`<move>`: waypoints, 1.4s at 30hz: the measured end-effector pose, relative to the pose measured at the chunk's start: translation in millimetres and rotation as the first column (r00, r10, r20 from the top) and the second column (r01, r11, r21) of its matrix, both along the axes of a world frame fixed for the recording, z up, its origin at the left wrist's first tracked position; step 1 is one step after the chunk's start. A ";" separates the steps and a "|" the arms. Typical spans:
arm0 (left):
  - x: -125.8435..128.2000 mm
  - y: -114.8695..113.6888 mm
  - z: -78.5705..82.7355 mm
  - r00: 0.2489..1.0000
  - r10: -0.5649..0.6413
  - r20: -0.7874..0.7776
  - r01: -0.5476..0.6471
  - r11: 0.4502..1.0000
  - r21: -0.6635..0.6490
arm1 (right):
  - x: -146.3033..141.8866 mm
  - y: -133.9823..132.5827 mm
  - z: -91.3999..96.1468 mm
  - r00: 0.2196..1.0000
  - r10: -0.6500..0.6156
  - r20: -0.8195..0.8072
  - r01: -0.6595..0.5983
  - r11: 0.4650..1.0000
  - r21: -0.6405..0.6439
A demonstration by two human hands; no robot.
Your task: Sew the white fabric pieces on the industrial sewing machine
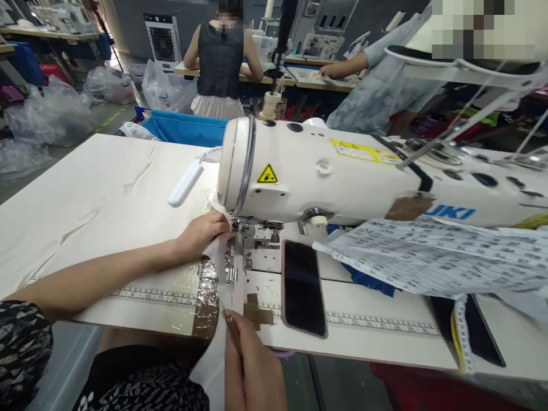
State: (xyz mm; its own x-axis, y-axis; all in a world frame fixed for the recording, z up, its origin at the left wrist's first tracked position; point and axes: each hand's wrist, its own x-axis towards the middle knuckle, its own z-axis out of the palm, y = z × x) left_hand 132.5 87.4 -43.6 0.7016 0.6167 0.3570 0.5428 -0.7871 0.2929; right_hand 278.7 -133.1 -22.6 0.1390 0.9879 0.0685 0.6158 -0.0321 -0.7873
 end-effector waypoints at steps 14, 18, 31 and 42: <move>-6.1 7.5 5.6 0.968 -0.106 0.227 0.146 0.975 -0.169 | 2.8 72.2 -23.5 0.863 -0.221 0.454 0.012 0.908 0.419; -5.7 7.5 7.9 0.962 -0.120 0.244 0.166 0.970 -0.178 | 3.0 77.6 -25.4 0.878 -0.203 0.433 -0.012 0.896 0.445; -4.5 6.7 8.3 0.962 -0.124 0.242 0.161 0.977 -0.141 | 2.5 77.9 -30.9 0.881 -0.217 0.420 0.006 0.893 0.451; 0.6 4.3 7.6 0.976 -0.078 0.201 0.099 0.990 -0.097 | 1.8 84.2 -26.2 0.842 -0.219 0.492 -0.039 0.887 0.461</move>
